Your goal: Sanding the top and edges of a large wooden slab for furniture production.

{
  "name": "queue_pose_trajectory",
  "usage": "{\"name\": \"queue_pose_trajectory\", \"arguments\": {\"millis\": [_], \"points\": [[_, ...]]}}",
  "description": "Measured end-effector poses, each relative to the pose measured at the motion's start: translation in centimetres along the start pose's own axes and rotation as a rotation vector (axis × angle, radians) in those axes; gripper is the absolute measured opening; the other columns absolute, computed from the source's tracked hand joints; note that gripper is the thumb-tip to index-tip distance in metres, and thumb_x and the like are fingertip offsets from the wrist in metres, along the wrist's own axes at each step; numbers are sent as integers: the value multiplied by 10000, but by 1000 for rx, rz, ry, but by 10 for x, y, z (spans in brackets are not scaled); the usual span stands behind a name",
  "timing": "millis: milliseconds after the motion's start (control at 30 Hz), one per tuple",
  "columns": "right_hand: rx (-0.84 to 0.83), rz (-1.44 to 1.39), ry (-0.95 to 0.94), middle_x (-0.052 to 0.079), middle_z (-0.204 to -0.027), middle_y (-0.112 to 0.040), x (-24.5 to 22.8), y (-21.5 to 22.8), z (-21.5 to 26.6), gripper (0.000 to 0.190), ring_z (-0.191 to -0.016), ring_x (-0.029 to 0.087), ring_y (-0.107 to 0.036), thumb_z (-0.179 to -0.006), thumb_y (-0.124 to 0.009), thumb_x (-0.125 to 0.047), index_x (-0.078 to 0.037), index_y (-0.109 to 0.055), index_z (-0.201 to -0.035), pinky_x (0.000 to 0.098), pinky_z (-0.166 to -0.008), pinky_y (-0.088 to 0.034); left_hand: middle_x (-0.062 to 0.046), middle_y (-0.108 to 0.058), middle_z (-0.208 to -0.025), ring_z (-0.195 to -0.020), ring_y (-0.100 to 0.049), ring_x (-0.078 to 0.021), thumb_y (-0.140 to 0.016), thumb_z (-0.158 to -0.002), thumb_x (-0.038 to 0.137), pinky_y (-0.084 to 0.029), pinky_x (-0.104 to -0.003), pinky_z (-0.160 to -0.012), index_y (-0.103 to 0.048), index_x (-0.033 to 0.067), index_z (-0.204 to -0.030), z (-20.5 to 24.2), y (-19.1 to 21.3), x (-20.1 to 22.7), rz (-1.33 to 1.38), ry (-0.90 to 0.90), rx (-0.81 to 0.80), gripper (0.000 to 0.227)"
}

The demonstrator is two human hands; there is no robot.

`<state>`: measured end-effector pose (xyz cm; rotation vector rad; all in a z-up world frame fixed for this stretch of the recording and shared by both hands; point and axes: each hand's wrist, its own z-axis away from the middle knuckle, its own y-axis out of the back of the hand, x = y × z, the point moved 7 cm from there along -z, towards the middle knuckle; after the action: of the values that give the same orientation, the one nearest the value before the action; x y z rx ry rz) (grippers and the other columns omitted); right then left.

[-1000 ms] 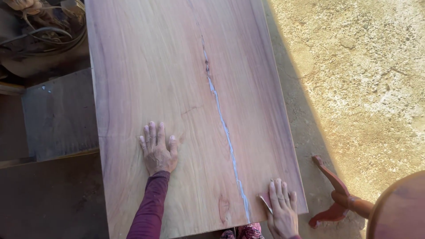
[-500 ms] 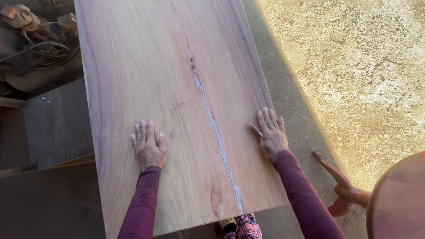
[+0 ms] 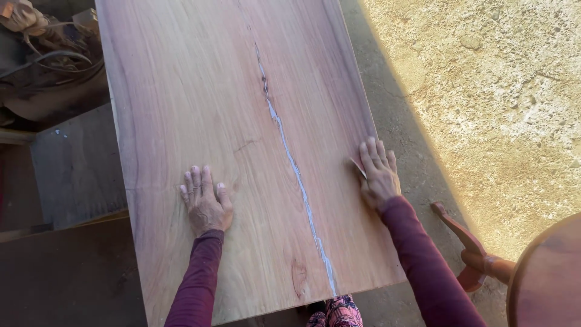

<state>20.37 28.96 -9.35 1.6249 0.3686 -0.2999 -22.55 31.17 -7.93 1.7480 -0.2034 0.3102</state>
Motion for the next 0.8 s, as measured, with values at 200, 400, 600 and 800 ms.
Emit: {"name": "queue_pose_trajectory", "arguments": {"millis": [200, 400, 600, 800], "points": [[-7, 10, 37, 170, -1665, -261, -13, 13, 64, 753, -1561, 323, -181, -865, -580, -64, -87, -323, -1572, 536, -1243, -158, -201, -338, -1651, -1555, -248, -352, -465, -1022, 324, -127, -508, -1275, -425, 62, -1561, 5, 0, -6, 50, -29, 22, 601], [-83, 17, -158, 117, -1653, -305, -11, 4, 231, 799, -1556, 272, -213, -788, -556, -22, -128, -353, -1553, 485, -1261, -129, -225, -347, -1648, -1557, -265, -371, -482, -1021, 303, -139, -516, -1283, -422, 39, -1561, 6, 1, -3, 58, -29, 30, 604], [48, 6, 39, 186, -1665, -281, -2, 4, 61, 647, -1564, 361, -217, -971, -560, -101, -85, -337, -1578, 553, -1248, -181, -237, -353, -1639, -1553, -262, -388, -494, -1007, 295, -140, -531, -1276, -421, 33, -1556, 6, -4, -4, 43, -43, 40, 613], [38, -48, 44, 173, -1686, -236, 1, 6, -11, 658, -1570, 353, -170, -979, -526, -74, -105, -301, -1597, 511, -1259, -164, -227, -350, -1642, -1551, -256, -371, -483, -1017, 294, -139, -525, -1275, -411, 32, -1562, 8, 0, -3, 50, -39, 32, 610]]}}
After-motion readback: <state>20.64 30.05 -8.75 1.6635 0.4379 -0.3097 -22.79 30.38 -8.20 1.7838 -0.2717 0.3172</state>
